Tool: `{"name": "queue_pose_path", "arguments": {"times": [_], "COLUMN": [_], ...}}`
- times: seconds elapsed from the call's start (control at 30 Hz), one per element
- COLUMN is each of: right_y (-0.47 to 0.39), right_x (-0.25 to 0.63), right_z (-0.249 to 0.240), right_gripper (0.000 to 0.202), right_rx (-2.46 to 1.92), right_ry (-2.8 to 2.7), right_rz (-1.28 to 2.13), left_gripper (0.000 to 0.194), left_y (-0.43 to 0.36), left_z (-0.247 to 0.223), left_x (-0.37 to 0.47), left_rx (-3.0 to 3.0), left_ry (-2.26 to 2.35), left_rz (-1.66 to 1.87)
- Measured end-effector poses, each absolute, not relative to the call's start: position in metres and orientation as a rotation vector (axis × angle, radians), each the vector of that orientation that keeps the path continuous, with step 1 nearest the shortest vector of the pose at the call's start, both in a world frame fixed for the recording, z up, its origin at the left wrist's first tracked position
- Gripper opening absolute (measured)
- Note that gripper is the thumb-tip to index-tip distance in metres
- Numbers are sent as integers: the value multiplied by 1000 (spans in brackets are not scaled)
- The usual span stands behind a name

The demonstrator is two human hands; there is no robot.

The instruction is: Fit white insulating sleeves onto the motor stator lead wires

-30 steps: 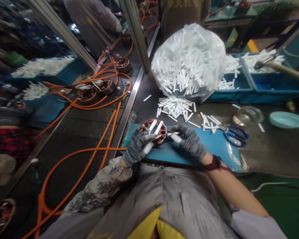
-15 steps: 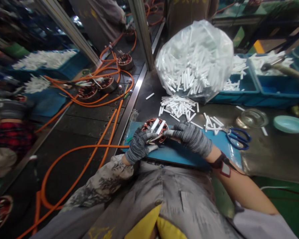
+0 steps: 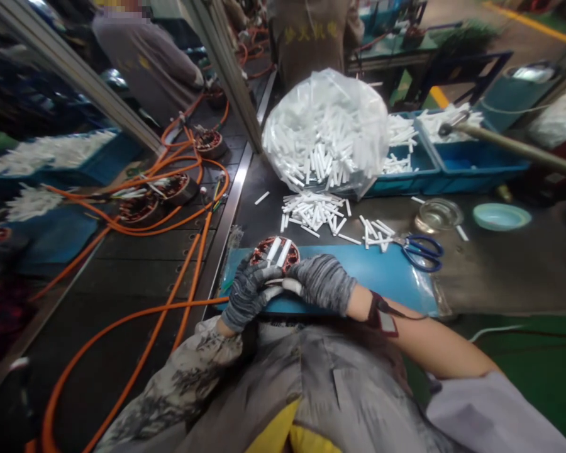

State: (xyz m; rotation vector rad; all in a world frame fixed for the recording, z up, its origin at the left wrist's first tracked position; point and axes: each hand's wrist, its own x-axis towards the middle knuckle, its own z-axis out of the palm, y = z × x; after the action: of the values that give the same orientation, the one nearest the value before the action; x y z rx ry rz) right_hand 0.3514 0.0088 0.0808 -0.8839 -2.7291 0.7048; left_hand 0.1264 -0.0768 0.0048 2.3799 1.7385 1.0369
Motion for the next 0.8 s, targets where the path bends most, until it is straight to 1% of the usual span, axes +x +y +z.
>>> {"name": "queue_pose_path", "arguments": {"times": [0.03, 0.13, 0.17, 0.2, 0.23, 0.27, 0.3, 0.37, 0.43, 0.47, 0.5, 0.53, 0.63, 0.67, 0.7, 0.73, 0.8], "right_y": [9, 15, 17, 19, 20, 19, 18, 14, 13, 14, 16, 18, 24, 24, 23, 22, 18], "right_x": [352, 357, 359, 361, 363, 366, 368, 372, 373, 372, 371, 369, 360, 358, 357, 357, 360], "right_z": [77, 62, 57, 54, 51, 50, 51, 54, 58, 59, 59, 59, 53, 52, 51, 51, 54], "right_gripper": [50, 63, 67, 68, 66, 61, 54, 43, 40, 42, 43, 46, 62, 67, 70, 70, 61], "right_rx": [-944, -1036, -1033, -1014, -982, -938, -892, -821, -799, -801, -806, -812, -841, -856, -884, -913, -939], "right_ry": [-2666, -2412, -2342, -2291, -2260, -2253, -2269, -2386, -2528, -2568, -2581, -2571, -2335, -2230, -2148, -2104, -2118], "right_rz": [841, 1423, 1569, 1645, 1636, 1552, 1418, 1039, 713, 653, 703, 861, 1608, 1804, 1913, 1929, 1753], "left_gripper": [31, 26, 26, 26, 27, 28, 29, 30, 30, 30, 29, 29, 29, 29, 29, 29, 29], "left_y": [-77, -76, -76, -75, -75, -75, -74, -74, -73, -73, -72, -72, -72, -72, -72, -72, -72], "left_z": [5, 6, 7, 7, 7, 7, 6, 5, 3, 3, 3, 3, 4, 4, 4, 5, 6], "left_x": [127, 129, 130, 130, 131, 131, 131, 131, 131, 130, 130, 129, 128, 127, 126, 126, 125], "left_rx": [2387, 2437, 2455, 2463, 2458, 2438, 2407, 2344, 2322, 2327, 2339, 2354, 2406, 2425, 2441, 2453, 2473], "left_ry": [1741, 1732, 1718, 1705, 1695, 1699, 1716, 1760, 1767, 1759, 1750, 1746, 1744, 1736, 1726, 1718, 1699], "left_rz": [1048, 1047, 1045, 1044, 1043, 1040, 1039, 1036, 1015, 998, 981, 967, 957, 956, 955, 953, 955]}}
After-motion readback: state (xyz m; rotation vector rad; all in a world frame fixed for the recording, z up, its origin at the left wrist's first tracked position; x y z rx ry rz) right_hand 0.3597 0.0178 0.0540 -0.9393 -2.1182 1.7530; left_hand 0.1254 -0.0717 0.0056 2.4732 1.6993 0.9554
